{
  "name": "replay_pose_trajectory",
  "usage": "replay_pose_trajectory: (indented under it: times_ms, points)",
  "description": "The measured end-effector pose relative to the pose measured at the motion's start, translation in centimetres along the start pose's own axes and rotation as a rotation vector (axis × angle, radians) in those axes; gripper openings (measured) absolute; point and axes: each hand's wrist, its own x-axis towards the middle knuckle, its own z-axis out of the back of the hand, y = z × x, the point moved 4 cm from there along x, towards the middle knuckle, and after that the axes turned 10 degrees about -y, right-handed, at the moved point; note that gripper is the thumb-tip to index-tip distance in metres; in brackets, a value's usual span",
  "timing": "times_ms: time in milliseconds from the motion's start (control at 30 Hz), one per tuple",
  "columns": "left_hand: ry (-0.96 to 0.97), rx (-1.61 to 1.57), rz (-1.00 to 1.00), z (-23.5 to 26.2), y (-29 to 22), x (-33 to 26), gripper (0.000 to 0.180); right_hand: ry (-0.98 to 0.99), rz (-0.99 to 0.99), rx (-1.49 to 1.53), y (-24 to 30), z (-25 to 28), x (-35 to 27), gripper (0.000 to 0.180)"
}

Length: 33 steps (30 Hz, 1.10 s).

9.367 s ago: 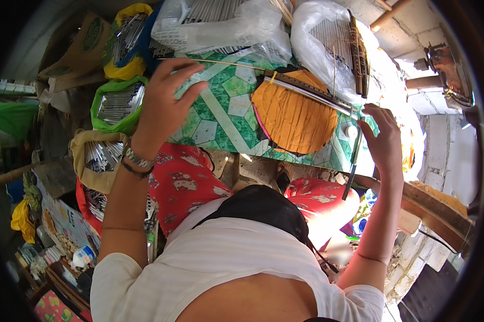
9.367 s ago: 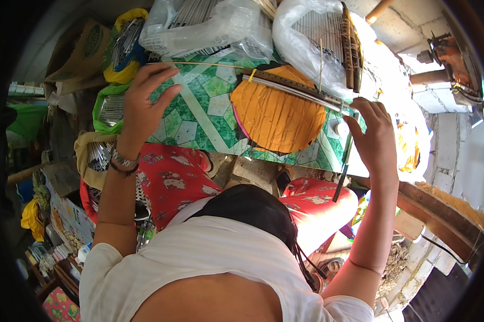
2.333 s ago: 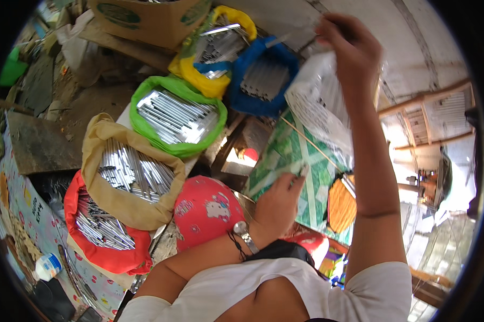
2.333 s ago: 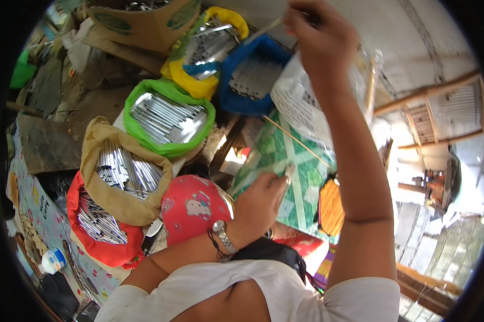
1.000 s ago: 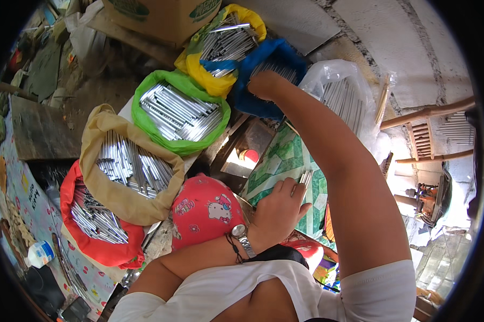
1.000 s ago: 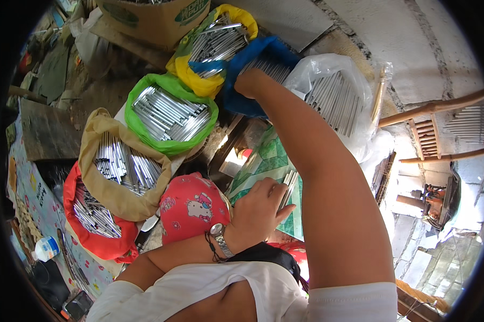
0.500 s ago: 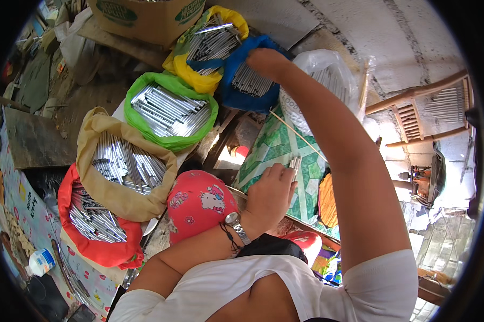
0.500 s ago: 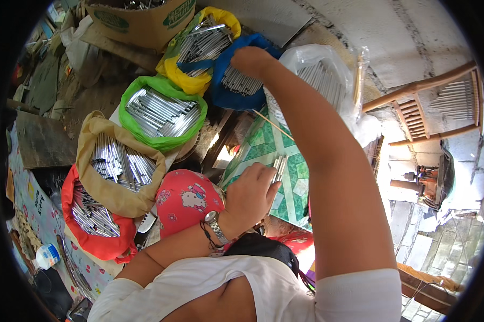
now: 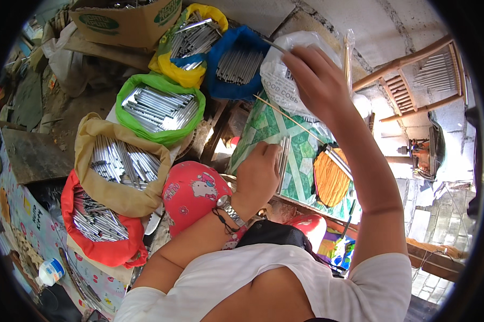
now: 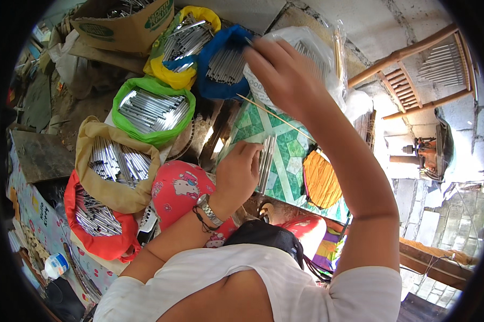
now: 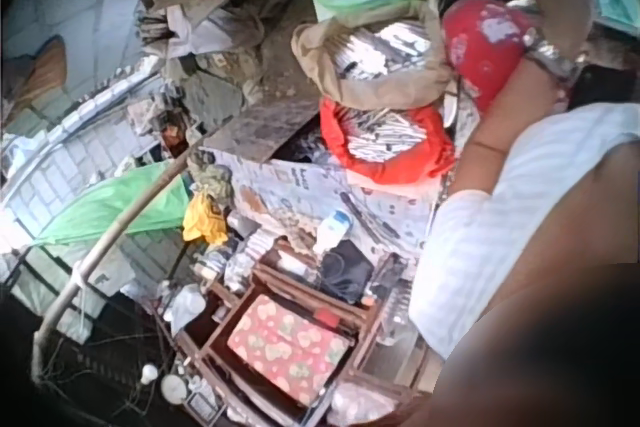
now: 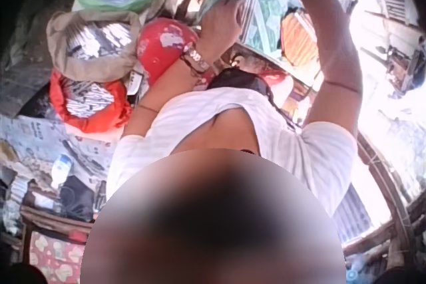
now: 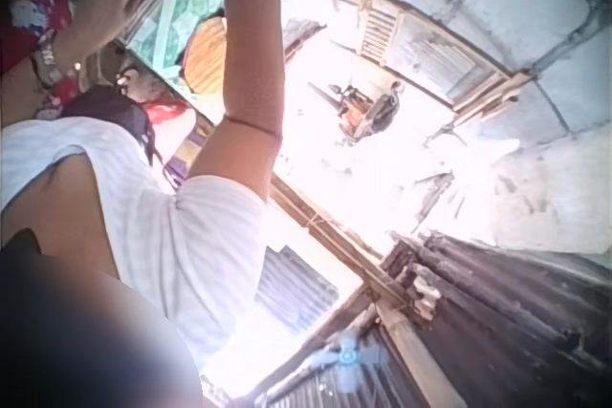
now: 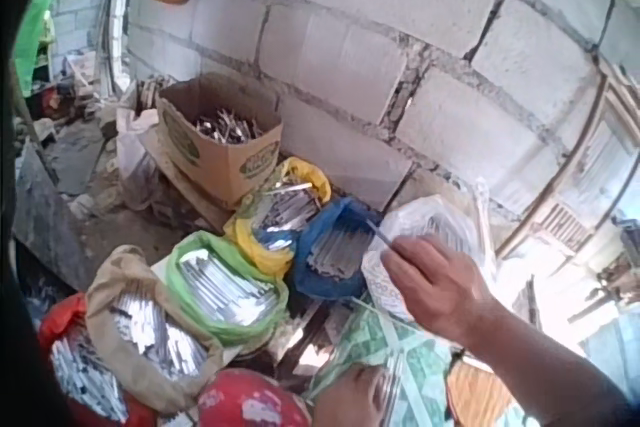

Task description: The person gathers metal rods from nearby bags and arranges them on a low table. They measure the rods with a ruler, then wrap a rubber band around the bundle to secure them. The person repeats this process with additional rods, creating multiple bundles.

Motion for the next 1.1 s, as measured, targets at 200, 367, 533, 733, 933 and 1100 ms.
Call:
replay_pose_trajectory:
  times_ms: [200,367,533,733,933,1100]
  points:
    - [-0.016,-0.06,0.01,0.1,0.1,0.0,0.013,0.249,0.005,0.179,10.6,10.3,-8.4,0.021]
    - [0.01,0.03,-0.018,-0.3,-0.5,-0.3,0.02,0.377,-0.029,0.33,14.0,9.2,-13.4,0.032]
    - [0.047,0.249,-0.136,-1.1,-1.6,-0.6,0.036,0.354,-0.023,0.385,15.3,7.9,-14.5,0.026]
    - [0.056,0.292,-0.134,-1.7,-1.8,-0.8,0.035,0.173,-0.266,0.16,5.1,7.1,-10.9,0.019]
    - [0.038,0.292,-0.127,-1.8,-1.7,-0.7,0.03,0.441,-0.308,-0.034,-8.8,-5.3,-8.0,0.021]
    - [0.04,0.256,-0.126,-1.5,-1.7,-0.7,0.031,0.748,-0.056,-0.007,-9.9,-9.8,-8.4,0.025]
